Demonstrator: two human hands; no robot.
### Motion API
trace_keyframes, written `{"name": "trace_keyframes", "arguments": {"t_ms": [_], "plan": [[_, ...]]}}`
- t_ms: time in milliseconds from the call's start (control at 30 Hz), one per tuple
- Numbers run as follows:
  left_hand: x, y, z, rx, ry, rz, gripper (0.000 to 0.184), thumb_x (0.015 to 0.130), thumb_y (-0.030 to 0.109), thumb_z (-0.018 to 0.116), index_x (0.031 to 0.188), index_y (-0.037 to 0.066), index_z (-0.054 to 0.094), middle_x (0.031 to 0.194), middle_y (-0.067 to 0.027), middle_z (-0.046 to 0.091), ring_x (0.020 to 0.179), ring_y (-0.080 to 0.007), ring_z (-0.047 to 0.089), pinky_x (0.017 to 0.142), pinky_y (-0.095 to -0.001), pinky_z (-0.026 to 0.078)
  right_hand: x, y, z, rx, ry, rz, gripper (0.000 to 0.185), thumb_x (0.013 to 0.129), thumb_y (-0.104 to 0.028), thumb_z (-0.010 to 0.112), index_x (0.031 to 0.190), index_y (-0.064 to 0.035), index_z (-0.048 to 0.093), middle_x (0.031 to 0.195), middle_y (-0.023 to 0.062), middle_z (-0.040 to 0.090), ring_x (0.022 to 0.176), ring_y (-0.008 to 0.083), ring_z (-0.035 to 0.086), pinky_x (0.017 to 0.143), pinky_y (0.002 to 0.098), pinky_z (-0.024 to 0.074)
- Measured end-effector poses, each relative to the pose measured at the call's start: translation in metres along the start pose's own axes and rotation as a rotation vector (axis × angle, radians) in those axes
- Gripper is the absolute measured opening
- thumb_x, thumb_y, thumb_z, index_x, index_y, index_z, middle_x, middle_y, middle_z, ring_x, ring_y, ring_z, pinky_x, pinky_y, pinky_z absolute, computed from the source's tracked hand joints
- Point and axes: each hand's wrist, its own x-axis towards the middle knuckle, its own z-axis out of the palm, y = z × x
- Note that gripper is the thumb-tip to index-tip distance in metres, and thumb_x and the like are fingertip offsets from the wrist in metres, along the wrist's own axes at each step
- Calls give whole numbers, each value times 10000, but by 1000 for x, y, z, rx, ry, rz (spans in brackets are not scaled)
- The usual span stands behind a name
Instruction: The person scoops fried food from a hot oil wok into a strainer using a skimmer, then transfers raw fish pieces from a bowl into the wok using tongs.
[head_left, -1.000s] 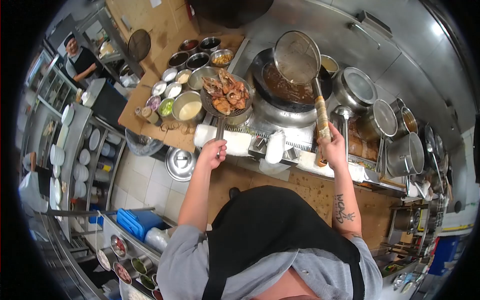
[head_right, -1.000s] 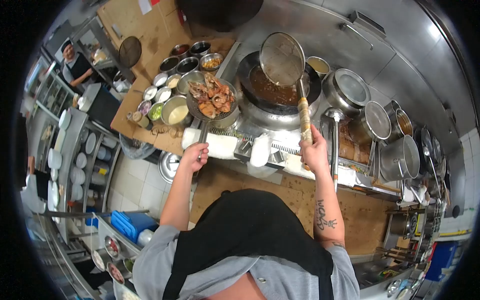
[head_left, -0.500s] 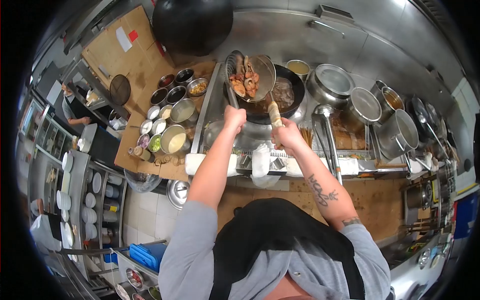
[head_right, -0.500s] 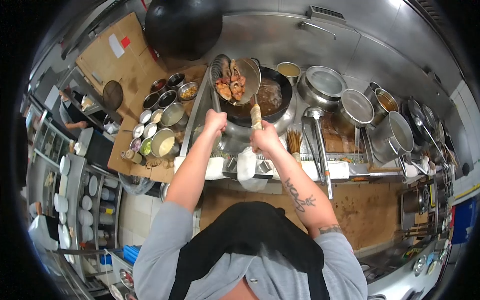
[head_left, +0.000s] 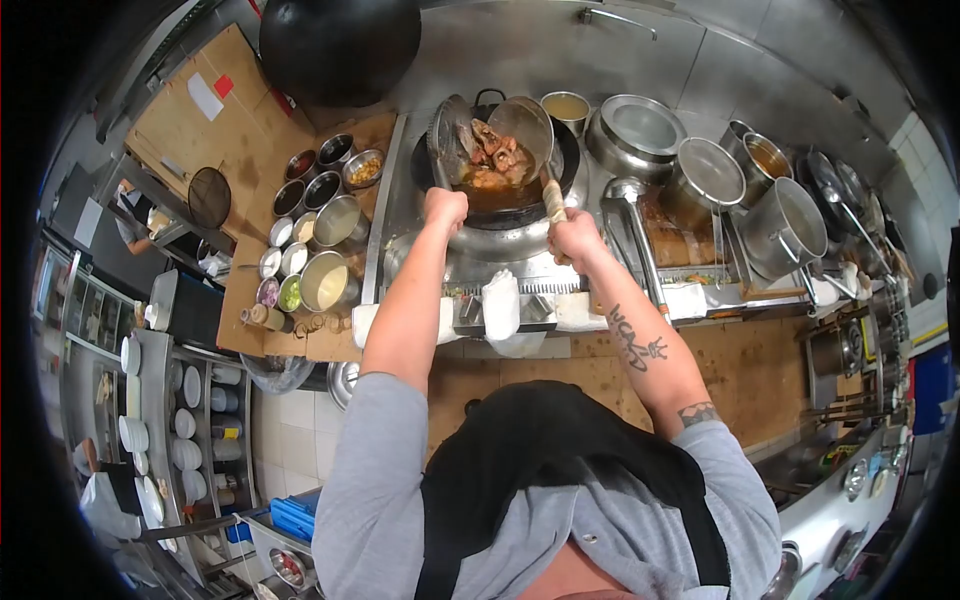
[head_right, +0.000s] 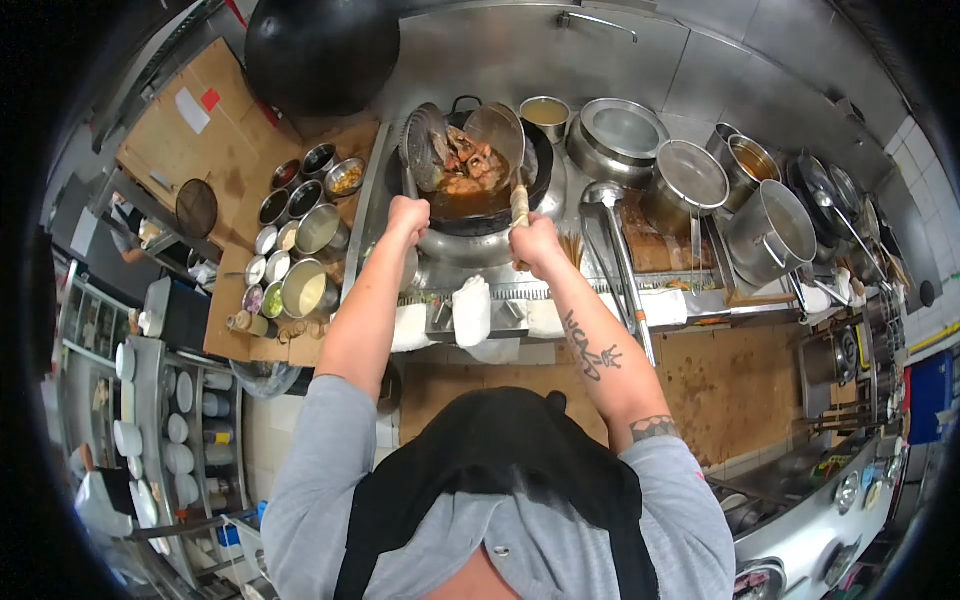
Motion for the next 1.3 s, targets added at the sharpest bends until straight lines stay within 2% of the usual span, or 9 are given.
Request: {"name": "trace_keyframes", "arguments": {"t_ms": [233, 267, 400, 467, 567, 700, 967, 1167, 1300], "plan": [[-7, -4, -34, -85, -19, 43, 183, 766, 20, 544, 602, -58, 557, 532, -137, 546, 404, -209, 514, 384, -375, 350, 3, -10, -15, -453, 180, -206, 527, 796, -40, 528, 1322, -15, 517, 916, 203, 688, 670, 273, 687, 521, 399, 545], [-8, -6, -40, -77, 3, 38, 165, 762, 15, 537, 622, -71, 557, 529, -145, 544, 400, -209, 506, 383, -374, 346, 4, -14, -19, -573, 229, -228, 600, 771, -56, 553, 1368, -35, 499, 1034, 256, 689, 840, 331, 714, 707, 417, 578], [-13, -25, -79, -170, 15, 70, 150, 794, 38, 560, 860, -97, 570, 604, -119, 556, 448, -178, 507, 377, -333, 365, 7, -9, -29, -839, 324, -392, 685, 771, -55, 563, 1443, -81, 436, 1145, 298, 642, 1070, 400, 636, 934, 491, 493], [-28, -28, -104, -252, -77, -4, 200, 839, 61, 600, 990, -54, 536, 660, -63, 535, 505, -132, 505, 381, -282, 377, -20, -20, -22, -956, 347, -345, 670, 775, -40, 549, 1437, -68, 451, 1174, 291, 632, 1098, 384, 626, 955, 449, 487], [-34, -61, -139, -460, -195, -44, 122, 893, 56, 608, 859, 62, 491, 655, -22, 512, 480, -104, 447, 374, -248, 330, -45, -11, -21, -996, 333, -391, 676, 777, -28, 547, 1444, -54, 440, 1177, 287, 630, 1097, 391, 620, 967, 440, 478], [-84, -115, -173, -700, -218, -129, 113, 907, 80, 609, 948, 85, 503, 696, -18, 531, 488, -92, 444, 382, -222, 318, -55, 39, -31, -742, 249, -618, 774, 748, -20, 587, 1488, -93, 373, 1064, 291, 642, 997, 433, 634, 905, 480, 502], [-101, -228, -165, -871, -231, -284, 240, 882, 58, 614, 1053, 82, 448, 690, -37, 522, 499, -116, 460, 394, -234, 324, -35, 34, 6, -863, 186, -466, 687, 764, -41, 546, 1443, -49, 437, 1194, 292, 618, 1099, 418, 604, 949, 456, 486], [-85, -272, -143, -950, -309, -440, 58, 901, 82, 576, 900, 76, 518, 717, -28, 523, 525, -92, 444, 421, -219, 334, -51, 12, -10, -716, 141, -477, 678, 770, -68, 538, 1442, -54, 445, 1190, 296, 622, 1158, 395, 589, 989, 425, 471], [-70, -298, -144, -1013, -397, -500, 63, 904, 102, 592, 912, 73, 537, 734, -33, 538, 550, -101, 467, 444, -214, 356, -67, -3, -17, -932, 229, -459, 661, 767, -51, 557, 1422, -73, 480, 1140, 284, 645, 1113, 394, 617, 977, 407, 479]]}}
